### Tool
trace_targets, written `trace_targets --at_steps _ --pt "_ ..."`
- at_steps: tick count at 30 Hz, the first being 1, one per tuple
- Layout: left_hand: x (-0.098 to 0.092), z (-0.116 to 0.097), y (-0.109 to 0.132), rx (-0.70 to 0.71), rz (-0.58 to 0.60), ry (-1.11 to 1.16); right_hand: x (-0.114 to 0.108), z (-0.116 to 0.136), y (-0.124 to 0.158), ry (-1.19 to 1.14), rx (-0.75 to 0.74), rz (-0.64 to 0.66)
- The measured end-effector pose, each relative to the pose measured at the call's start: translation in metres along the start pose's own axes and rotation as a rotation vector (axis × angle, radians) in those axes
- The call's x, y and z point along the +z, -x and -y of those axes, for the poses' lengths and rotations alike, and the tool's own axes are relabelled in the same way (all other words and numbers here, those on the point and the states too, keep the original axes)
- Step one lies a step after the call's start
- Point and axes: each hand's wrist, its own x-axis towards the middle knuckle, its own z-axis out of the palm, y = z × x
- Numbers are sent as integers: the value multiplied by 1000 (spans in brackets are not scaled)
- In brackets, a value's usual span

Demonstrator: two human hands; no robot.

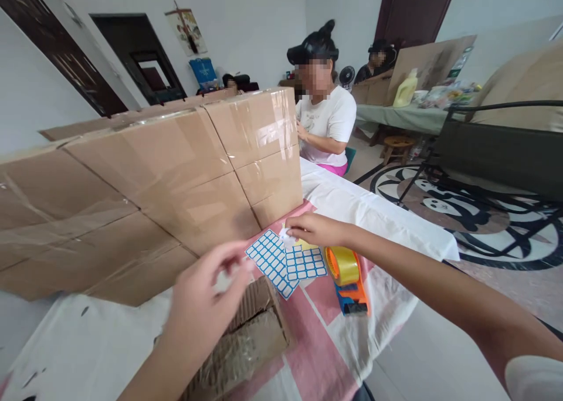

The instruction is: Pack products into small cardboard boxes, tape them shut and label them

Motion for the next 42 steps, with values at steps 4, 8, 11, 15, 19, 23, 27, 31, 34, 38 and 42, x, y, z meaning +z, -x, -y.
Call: trace_targets --at_steps 4,8,11,15,19,23,27,31,34,38,42 --pt "27 -14 -50 103 230 -107 3 25 12 47 -40 -60" --pt "49 -11 -63 119 307 -24 3 26 20 146 -9 -105" --pt "57 -6 -60 104 311 55 9 25 24 202 109 -257" --pt "59 -5 -58 112 272 64 28 32 25 165 364 -493" --pt "60 -8 -61 132 236 87 44 40 20 -578 485 -471" --pt "65 -11 -62 166 249 151 47 45 17 -1104 515 -555" --pt "70 -13 -60 154 221 203 49 49 17 -1210 398 -685" --pt "72 -15 -55 92 140 240 54 52 17 -1306 310 -730" --pt "71 -18 -52 54 94 268 56 53 17 -1340 266 -746" --pt "71 -23 -50 -2 37 343 58 53 16 -1391 242 -752" --pt "72 -26 -54 -54 -47 438 63 55 16 -1428 282 -717"
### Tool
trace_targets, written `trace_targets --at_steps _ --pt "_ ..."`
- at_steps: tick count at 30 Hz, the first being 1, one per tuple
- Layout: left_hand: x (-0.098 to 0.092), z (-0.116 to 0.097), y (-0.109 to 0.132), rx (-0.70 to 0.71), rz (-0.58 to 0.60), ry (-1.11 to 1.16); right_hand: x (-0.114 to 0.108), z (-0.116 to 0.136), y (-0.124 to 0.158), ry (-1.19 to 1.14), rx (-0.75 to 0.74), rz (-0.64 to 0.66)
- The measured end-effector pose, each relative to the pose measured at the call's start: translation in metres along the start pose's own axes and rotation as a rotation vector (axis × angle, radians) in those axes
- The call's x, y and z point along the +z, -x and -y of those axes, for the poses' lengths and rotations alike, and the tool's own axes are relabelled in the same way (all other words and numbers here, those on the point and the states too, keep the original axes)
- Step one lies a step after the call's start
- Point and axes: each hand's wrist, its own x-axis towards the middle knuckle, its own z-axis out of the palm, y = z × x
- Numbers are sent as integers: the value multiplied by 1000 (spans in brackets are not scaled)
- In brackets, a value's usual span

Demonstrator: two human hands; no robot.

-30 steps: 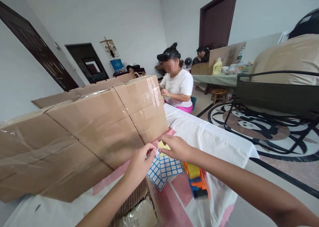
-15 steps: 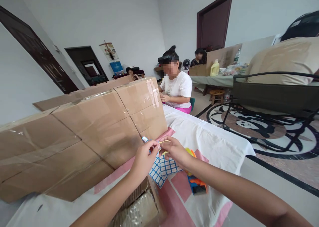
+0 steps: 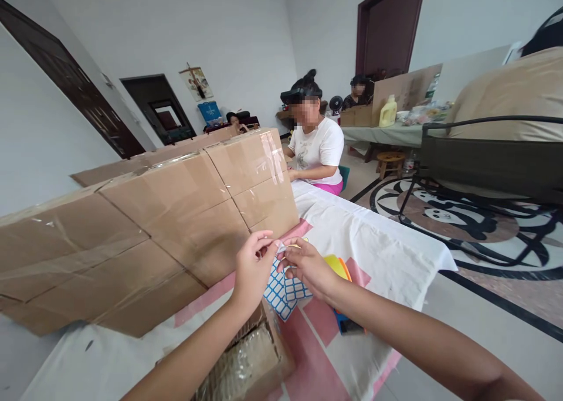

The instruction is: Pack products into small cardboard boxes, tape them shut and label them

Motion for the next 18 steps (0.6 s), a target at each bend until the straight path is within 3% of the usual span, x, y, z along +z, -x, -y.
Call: trace_targets --at_steps 7,18 --pt "4 6 -5 -38 6 82 2 0 0 -48 49 29" --pt "6 18 -11 -88 24 188 -1 -3 -3 67 -104 31"
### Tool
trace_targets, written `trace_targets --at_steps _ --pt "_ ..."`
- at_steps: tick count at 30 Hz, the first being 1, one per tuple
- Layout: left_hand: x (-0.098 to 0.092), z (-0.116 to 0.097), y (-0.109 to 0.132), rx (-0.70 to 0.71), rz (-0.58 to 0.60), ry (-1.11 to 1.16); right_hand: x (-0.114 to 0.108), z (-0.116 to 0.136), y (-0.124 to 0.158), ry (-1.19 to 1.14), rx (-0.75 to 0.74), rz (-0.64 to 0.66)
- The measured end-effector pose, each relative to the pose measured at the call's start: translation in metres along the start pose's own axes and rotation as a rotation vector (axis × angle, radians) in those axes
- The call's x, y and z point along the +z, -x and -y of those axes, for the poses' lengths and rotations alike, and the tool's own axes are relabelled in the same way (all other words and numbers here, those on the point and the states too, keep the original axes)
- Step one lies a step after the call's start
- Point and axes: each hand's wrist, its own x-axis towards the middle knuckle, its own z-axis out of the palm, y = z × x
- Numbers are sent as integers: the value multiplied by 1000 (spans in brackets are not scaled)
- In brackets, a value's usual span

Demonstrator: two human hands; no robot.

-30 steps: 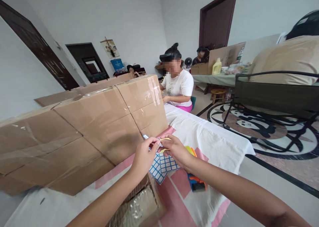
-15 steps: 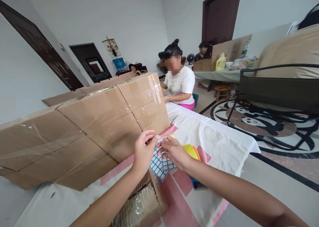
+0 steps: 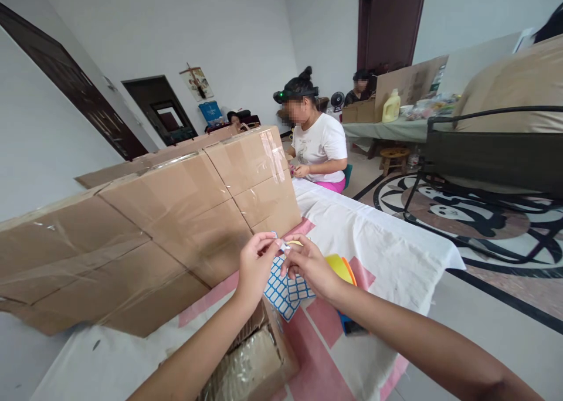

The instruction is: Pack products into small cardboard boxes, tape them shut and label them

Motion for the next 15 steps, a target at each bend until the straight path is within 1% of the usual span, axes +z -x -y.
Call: trace_targets --at_steps 6,8,11,15 --pt "-2 -1 -4 -17 8 67 2 -7 -3 38 -29 9" --pt "-4 0 -4 -17 8 75 0 -12 -3 92 -97 -17" --pt "-6 1 -3 -16 -17 83 -3 -19 -3 236 -256 -90" --pt "-8 -5 2 -43 -37 82 -4 -24 0 541 -354 -109"
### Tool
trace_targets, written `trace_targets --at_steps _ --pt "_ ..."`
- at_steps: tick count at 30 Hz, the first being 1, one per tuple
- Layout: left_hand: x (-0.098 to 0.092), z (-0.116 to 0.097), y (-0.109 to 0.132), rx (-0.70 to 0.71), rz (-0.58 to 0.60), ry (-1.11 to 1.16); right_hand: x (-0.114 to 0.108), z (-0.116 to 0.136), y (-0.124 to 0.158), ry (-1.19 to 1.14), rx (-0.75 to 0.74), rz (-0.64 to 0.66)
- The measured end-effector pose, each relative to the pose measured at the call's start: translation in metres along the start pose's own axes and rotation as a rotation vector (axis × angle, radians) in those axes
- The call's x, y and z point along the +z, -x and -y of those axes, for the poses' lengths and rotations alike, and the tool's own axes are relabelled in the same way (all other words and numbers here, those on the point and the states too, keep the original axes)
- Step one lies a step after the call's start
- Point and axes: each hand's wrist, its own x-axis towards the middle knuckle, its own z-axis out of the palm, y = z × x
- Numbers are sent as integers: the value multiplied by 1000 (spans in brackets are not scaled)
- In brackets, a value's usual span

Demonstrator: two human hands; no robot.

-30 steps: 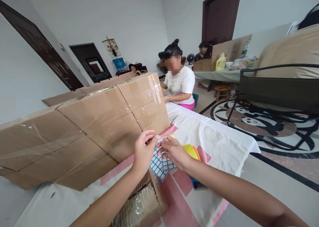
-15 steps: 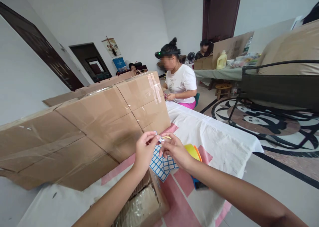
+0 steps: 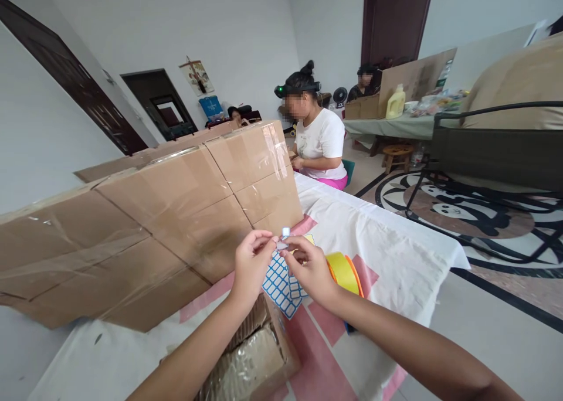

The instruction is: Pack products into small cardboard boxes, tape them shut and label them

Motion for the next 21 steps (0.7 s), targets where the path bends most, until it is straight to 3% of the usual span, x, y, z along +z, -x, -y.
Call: trace_targets --at_steps 7,11,16,21 --pt "0 -12 12 -88 20 24 -6 -7 6 326 -360 -30" --pt "-1 -14 17 -125 24 51 -13 -13 7 430 -534 29" --pt "-3 -19 24 -150 41 65 -14 -10 2 449 -824 -28" --pt "-7 -21 31 -34 23 -38 -9 2 4 424 -820 -18"
